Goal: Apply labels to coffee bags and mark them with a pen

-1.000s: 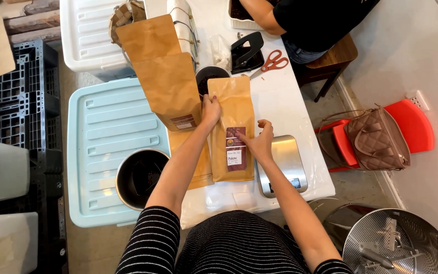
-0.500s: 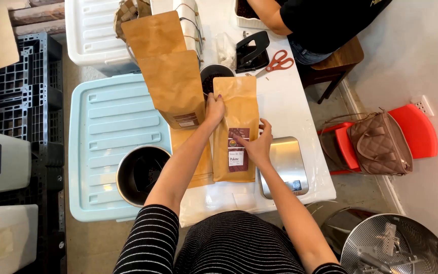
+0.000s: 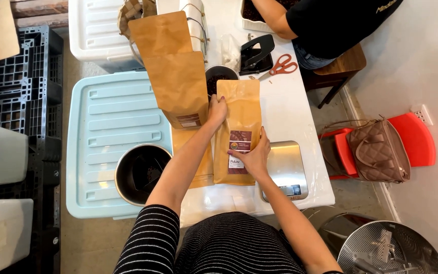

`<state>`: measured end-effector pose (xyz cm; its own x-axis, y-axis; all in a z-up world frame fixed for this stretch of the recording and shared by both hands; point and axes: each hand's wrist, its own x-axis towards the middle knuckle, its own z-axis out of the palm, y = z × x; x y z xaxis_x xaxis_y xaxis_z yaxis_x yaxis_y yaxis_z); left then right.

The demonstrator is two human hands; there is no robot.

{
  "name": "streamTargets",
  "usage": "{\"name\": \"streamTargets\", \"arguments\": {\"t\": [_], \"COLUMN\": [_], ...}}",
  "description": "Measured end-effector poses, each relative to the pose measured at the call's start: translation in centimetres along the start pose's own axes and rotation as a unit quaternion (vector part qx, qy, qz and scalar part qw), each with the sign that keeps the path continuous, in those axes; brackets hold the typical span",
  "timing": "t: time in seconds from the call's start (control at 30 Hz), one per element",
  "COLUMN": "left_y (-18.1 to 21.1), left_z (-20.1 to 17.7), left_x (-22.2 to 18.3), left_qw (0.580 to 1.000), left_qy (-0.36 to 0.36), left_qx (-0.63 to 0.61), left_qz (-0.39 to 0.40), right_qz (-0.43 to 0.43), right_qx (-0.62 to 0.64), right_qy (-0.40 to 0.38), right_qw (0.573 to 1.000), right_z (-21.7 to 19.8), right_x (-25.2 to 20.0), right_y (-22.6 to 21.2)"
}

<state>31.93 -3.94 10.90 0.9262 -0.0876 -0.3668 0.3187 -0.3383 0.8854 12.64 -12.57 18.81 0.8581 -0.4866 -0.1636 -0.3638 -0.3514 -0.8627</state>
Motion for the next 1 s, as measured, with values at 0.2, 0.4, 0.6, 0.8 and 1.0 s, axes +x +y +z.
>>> {"name": "streamTargets", "arguments": {"t": [0.2, 0.4, 0.6, 0.8, 1.0], "left_y": [-0.7, -0.1, -0.4, 0.0, -0.6], "left_z": [0.6, 0.1, 0.0, 0.1, 0.5], "left_x": [0.7, 0.1, 0.4, 0.3, 1.0], "left_qw": [1.000, 1.000, 1.000, 1.000, 1.000], "left_qy": [0.010, 0.001, 0.005, 0.002, 0.006], "left_qx": [-0.010, -0.015, -0.010, -0.014, -0.009], "left_qz": [0.019, 0.009, 0.007, -0.015, -0.020], "right_qz": [-0.023, -0.012, 0.021, 0.006, 0.013], "right_qx": [0.002, 0.018, 0.038, 0.025, 0.005], "right_qy": [0.026, 0.040, 0.050, -0.045, -0.096], "right_qw": [0.999, 0.999, 0.998, 0.999, 0.995], "right_z": [0.0, 0.5, 0.1, -1.8, -2.8], "right_x": [3.0, 4.1, 5.3, 3.8, 1.5], "right_y": [-1.9, -1.6, 4.5, 5.9, 6.9]}}
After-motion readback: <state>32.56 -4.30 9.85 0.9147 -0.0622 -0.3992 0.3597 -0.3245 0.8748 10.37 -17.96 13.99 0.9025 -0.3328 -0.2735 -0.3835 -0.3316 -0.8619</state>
